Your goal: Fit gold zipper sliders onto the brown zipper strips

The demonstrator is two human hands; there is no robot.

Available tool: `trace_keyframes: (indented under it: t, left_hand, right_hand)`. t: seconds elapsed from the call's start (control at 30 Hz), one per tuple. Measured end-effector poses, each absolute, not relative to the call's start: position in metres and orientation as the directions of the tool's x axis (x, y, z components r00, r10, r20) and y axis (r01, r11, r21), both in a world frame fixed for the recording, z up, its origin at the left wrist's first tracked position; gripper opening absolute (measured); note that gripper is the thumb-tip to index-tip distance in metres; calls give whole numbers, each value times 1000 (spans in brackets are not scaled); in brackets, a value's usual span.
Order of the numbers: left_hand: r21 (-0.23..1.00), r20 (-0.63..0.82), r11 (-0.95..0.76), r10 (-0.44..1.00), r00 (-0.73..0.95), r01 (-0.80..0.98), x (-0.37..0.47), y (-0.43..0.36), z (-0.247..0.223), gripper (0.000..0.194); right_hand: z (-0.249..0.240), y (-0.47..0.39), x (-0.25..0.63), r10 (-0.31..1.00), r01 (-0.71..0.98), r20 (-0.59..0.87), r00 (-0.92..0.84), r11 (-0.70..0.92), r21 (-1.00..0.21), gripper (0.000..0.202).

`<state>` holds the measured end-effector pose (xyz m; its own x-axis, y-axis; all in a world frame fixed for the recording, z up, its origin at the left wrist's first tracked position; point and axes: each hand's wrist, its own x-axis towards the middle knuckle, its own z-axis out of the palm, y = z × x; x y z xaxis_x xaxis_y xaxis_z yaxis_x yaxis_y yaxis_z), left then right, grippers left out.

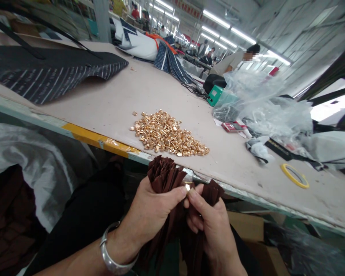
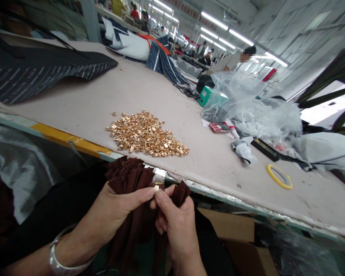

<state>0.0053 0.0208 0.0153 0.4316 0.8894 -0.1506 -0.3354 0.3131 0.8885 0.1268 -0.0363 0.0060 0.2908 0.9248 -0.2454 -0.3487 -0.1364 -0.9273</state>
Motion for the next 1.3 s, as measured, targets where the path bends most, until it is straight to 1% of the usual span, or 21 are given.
trace_keyframes:
  t: [0.07,0.13,0.2,0.37,0.5,0.57,0.67,0.73,0.8,0.9,0.97,1.0,1.07,1.17,1.23,1.3]
  left_hand:
    - [856,-157,361,865,477,-371,5,20,12,15]
    - [789,-176,454,813,555,-415,5,18,9,13]
    - [741,-190,505,791,582,-444,5,17,6,10]
    - [713,-236,536,791,564,-452,5,14,6,13]
    - [680,-245,579,758,605,-450,4,13,9,15]
    - [680,-233,587,742,629,-440,5,13,9,16]
    - [712,-218,553,760,612,-433,6,15,9,15]
    - [751,-209,512,784,584,-418,7,17,10,14]
    - [818,-188,428,830,525,-383,6,19,13,15]
    - [907,-125,271,904,409,-321,4,22,17,14]
    - [917,-114,243,920,375,-317,2,23,16,5]
    - [908,-128,262,916,380,-327,1,23,14,7]
    - [877,-171,328,897,408,-352,-1,22,10,16]
    - [823,-227,414,866,445,-388,-2,20,4,21]
    - [792,-255,457,851,459,-406,-2,19,4,21]
    - [760,-273,493,833,481,-423,-2,19,7,20]
  right_hand:
    - [5,-37,125,922,-344,-233,310,-120,-931,29]
    - [4,-39,124,918,-351,-226,326,-105,-930,29]
    - [2,-40,123,916,-372,-225,332,-92,-924,28]
    - [2,-42,122,926,-461,-232,299,-73,-884,26]
    - [2,-42,122,924,-485,-242,297,-72,-871,26]
    - [2,-42,121,922,-478,-243,300,-75,-875,26]
    - [2,-40,120,920,-457,-243,307,-82,-886,27]
    - [2,-38,119,914,-434,-238,329,-77,-897,27]
    - [3,-37,120,912,-405,-231,339,-81,-911,28]
    - [8,-37,125,913,-305,-230,336,-126,-944,30]
    - [11,-37,131,907,-179,-216,362,-160,-971,32]
    - [13,-37,134,903,-109,-197,383,-167,-980,33]
    - [16,-36,140,900,12,-145,410,-164,-986,34]
    - [20,-33,140,908,169,-68,413,-151,-974,31]
    - [23,-31,135,910,290,7,415,-124,-949,29]
    - [25,-28,129,898,449,125,422,-87,-889,27]
